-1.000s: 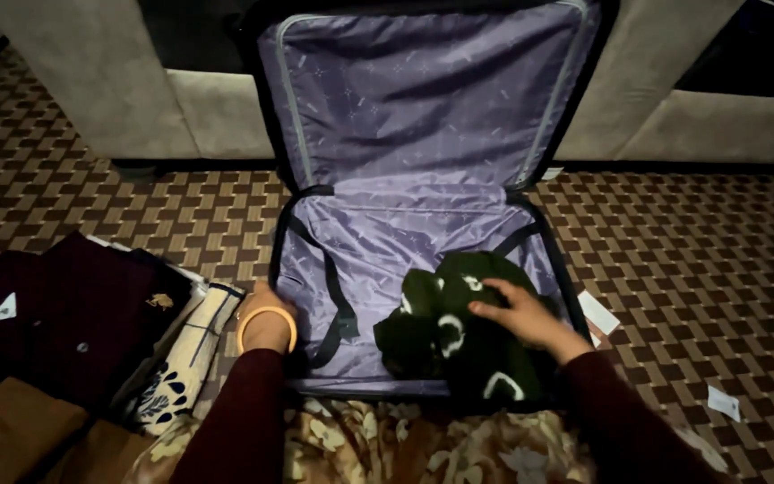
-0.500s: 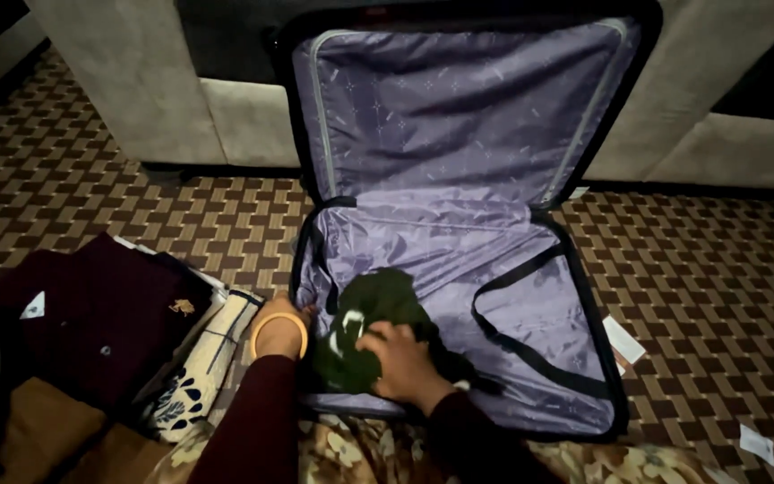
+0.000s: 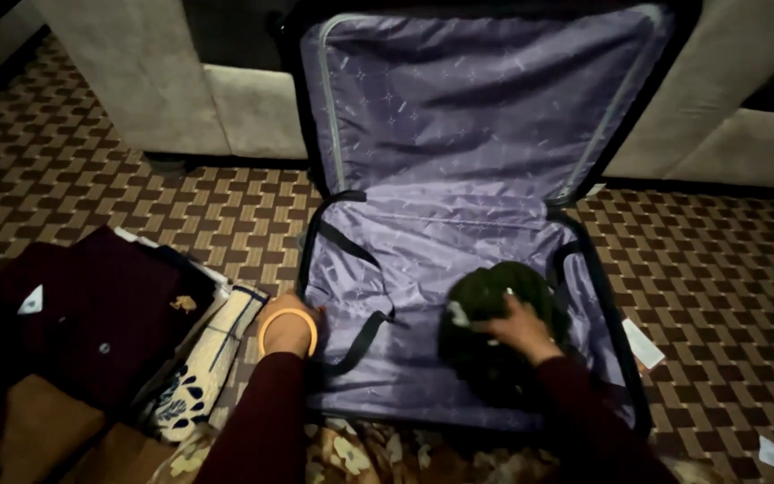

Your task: Packing clothes into a suitcase.

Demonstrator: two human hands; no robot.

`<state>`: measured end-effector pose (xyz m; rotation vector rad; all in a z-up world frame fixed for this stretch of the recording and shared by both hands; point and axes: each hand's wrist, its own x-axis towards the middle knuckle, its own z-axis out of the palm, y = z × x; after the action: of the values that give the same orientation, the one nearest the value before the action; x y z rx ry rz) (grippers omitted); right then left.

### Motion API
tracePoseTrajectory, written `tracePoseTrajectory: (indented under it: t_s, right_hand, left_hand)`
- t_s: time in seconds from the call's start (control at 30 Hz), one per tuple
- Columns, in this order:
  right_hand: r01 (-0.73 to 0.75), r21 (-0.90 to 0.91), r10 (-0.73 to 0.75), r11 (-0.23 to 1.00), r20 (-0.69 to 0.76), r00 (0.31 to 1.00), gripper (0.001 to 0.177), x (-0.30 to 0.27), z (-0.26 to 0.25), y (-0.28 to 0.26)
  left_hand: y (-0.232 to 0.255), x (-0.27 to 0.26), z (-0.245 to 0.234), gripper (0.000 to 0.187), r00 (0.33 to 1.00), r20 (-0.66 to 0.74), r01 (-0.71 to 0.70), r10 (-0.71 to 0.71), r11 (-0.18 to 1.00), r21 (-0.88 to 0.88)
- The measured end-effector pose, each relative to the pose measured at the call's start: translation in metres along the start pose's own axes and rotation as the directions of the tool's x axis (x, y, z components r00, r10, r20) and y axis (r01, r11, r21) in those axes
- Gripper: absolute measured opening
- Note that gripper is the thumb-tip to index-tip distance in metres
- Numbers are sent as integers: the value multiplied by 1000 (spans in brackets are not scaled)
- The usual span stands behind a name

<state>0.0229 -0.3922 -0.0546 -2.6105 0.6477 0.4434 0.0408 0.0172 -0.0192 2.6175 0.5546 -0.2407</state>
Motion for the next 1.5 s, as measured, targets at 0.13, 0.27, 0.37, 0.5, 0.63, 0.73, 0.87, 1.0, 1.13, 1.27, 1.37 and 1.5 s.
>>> tracePoseTrajectory:
  t_s: [0.13,0.27,0.37,0.5,0.63,0.73,0.87,1.0,1.13,1.27,1.37,1.5]
  right_hand:
    - [111,-88,-91,990,199,976,114,-32,58,-86]
    - [592,-16,-576,806,214,789,106,-94,93,-157]
    - [675,-27,-661,737,173,730,93,-125,94,-156]
    - [856,110,-846,505,261,465,67,-109,83,-77]
    - [454,248,-516,856,472,715,64,-104,15,-27]
    - [482,-190,-309,856,560,769,65,-23,-11,25]
    - [633,-169,-459,756,552,696,46,-17,-115,9]
    - [571,182,-567,800,-79,820,64,-51,-162,-38]
    - [646,-227,-490,729,487,723,82,-59,-123,-35]
    - [467,-70,-452,881,163,877,75,-50,-95,-37]
    - [621,-130,-619,773,58,783,93,-73,-53,-72]
    - [635,-391,-503,666,394,770,102,-80,-26,-82]
  left_hand:
    - [-2,7,7,63,1000,8,26,-26,1000,3]
    - [-6,14,15,62,1000,-19,4,-4,1000,13]
    - [-9,11,15,60,1000,0,22,-22,1000,-10]
    - [1,1,2,59,1000,-4,28,-28,999,-44]
    - [-1,-8,-4,57,998,1,59,-59,995,-85]
    - [-3,1,4,58,1000,12,14,-13,999,-38]
    - [-4,8,13,58,1000,-13,3,-3,1000,-26]
    - [0,1,2,59,1000,16,23,-23,999,-25]
    - [2,-3,-3,59,999,35,30,-29,999,-26]
    - [3,-7,-4,57,1000,0,13,-13,999,-38]
    - [2,-7,-2,55,1000,-13,15,-15,999,-33]
    - [3,-8,-5,54,999,10,48,-47,998,-50]
